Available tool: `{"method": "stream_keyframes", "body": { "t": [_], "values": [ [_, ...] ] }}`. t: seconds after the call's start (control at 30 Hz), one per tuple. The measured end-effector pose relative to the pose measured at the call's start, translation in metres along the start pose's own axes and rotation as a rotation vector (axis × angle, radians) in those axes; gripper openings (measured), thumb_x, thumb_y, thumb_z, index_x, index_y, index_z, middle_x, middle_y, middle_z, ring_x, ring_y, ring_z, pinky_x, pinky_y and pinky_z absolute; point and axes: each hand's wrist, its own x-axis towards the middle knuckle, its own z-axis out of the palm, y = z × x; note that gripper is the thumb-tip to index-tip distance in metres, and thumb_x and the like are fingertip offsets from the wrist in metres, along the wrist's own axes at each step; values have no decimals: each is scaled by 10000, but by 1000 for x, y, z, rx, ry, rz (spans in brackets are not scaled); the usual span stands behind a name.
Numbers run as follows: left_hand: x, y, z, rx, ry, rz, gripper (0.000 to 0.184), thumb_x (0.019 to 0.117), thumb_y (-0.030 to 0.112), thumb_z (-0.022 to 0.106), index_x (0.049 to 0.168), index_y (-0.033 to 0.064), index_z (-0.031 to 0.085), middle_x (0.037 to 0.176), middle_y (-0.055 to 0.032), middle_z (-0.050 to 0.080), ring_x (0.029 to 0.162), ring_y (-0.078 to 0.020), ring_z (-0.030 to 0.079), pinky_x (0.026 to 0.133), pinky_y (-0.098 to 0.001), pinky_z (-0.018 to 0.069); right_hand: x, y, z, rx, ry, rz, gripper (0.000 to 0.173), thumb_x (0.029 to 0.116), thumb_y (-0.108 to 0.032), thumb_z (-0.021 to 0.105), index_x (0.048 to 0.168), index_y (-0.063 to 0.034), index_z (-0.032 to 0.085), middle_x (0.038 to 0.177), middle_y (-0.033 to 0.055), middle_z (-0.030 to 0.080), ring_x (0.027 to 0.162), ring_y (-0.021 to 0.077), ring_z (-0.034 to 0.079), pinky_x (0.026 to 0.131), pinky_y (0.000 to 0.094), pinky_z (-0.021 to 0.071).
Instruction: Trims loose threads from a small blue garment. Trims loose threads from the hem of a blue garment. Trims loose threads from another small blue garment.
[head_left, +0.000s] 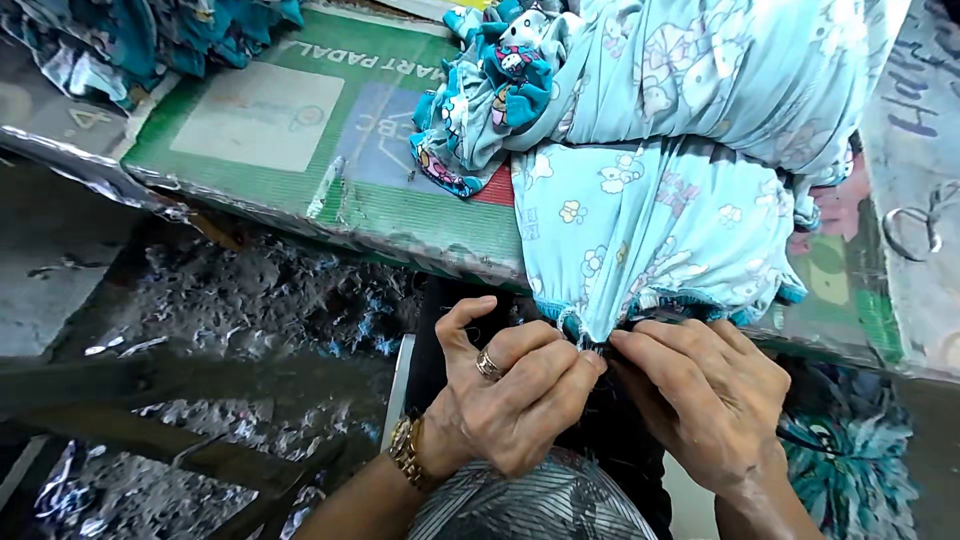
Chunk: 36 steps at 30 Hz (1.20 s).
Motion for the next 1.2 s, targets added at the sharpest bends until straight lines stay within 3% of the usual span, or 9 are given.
{"method": "stream_keyframes", "body": {
  "t": [0.37,0.43,0.63,0.77,0.9,1.03,1.13,1.2],
  "values": [
    [1,2,3,-35,19,-3,108,1015,189,610,1092,146,671,1041,5,667,1041,-113,604,1119,-441,294,-3,-1,11,57,16,59,134,1020,-169,599,1104,-96,674,975,85,754,793,166,660,659,301,444],
    [1,0,1,-46,21,-4,107,1009,182,632,1094,134,675,1048,-3,679,1040,-116,615,1104,-426,322,-4,0,9,55,21,98,169,1017,-223,637,1116,-88,666,990,93,746,841,167,685,682,295,488],
    [1,6,-3,-133,-14,22,116,1014,163,621,1105,107,665,1064,-41,681,1031,-160,626,1011,-352,431,-3,-5,8,43,64,122,212,998,-243,666,1135,-82,659,999,104,735,833,166,672,672,286,471],
    [0,13,-5,-250,-72,64,102,1020,157,606,1087,95,649,1049,-62,684,1018,-190,629,961,-339,466,0,-5,6,9,-40,171,190,997,-230,655,1091,-72,702,977,112,754,826,178,701,645,299,496],
    [-9,2,4,-191,-149,82,116,1034,123,541,1081,86,641,1016,-86,694,973,-219,640,918,-356,478,-14,3,-5,35,-164,224,214,1002,-279,642,1099,-97,697,986,94,745,800,176,696,619,302,512],
    [-12,-9,9,-149,-48,-22,144,1050,230,585,1120,111,625,921,-59,656,861,-171,629,873,-330,479,-24,8,-19,24,-184,299,238,997,-312,638,1101,-105,694,991,103,738,795,173,687,629,299,514],
    [4,-9,1,-100,75,-146,137,1073,247,521,1104,135,594,967,-15,623,911,-100,616,861,-242,491,-20,10,-28,50,-141,335,253,985,-314,662,1108,-96,696,968,98,721,807,121,656,678,224,501],
    [21,-13,-2,-43,50,-229,217,1065,283,530,1134,99,622,1017,-42,635,938,-119,606,824,-247,485,-13,11,-31,82,-88,322,244,978,-282,676,1116,-82,694,980,97,722,838,80,652,719,174,499]
  ]
}}
